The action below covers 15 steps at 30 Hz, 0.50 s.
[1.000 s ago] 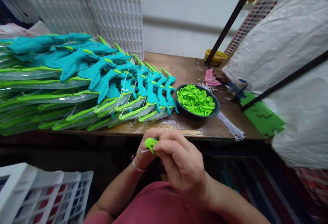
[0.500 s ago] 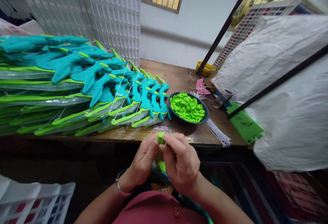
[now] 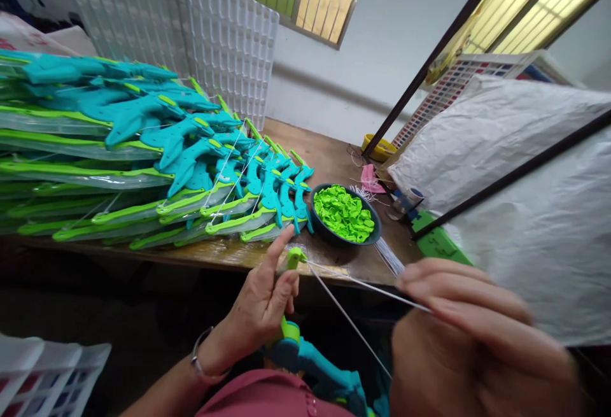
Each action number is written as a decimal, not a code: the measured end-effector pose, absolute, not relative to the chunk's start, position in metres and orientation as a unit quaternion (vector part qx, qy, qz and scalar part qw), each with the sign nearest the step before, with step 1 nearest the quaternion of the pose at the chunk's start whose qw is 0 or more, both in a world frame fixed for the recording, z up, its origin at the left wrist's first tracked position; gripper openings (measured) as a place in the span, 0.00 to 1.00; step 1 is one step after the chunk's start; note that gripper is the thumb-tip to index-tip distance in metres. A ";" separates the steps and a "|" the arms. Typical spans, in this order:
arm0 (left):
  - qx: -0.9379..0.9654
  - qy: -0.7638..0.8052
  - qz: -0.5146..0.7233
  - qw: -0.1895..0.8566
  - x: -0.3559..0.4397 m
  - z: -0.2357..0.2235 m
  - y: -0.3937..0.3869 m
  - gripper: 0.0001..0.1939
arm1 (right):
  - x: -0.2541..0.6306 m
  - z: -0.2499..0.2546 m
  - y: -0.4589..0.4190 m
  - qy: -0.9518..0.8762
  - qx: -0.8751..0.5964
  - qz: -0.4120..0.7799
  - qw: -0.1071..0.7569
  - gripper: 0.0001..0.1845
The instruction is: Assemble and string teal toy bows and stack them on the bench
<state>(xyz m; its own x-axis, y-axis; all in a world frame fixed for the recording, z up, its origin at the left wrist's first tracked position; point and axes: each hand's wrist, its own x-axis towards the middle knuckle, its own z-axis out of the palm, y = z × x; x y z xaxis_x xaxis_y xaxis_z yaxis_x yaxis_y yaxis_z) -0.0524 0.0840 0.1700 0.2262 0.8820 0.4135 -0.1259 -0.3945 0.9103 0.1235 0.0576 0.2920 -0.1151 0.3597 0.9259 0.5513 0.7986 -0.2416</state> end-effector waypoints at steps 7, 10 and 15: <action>0.585 0.163 0.526 0.595 -0.065 0.200 0.086 0.07 | 0.120 0.279 0.068 -0.723 -0.317 -0.040 0.612 0.07; 0.555 0.151 0.517 0.634 -0.062 0.207 0.087 0.09 | 0.122 0.267 0.068 -0.719 -0.325 -0.017 0.614 0.09; 0.566 0.250 0.514 0.594 -0.058 0.204 0.088 0.11 | 0.131 0.267 0.051 -0.782 -0.305 0.049 0.542 0.11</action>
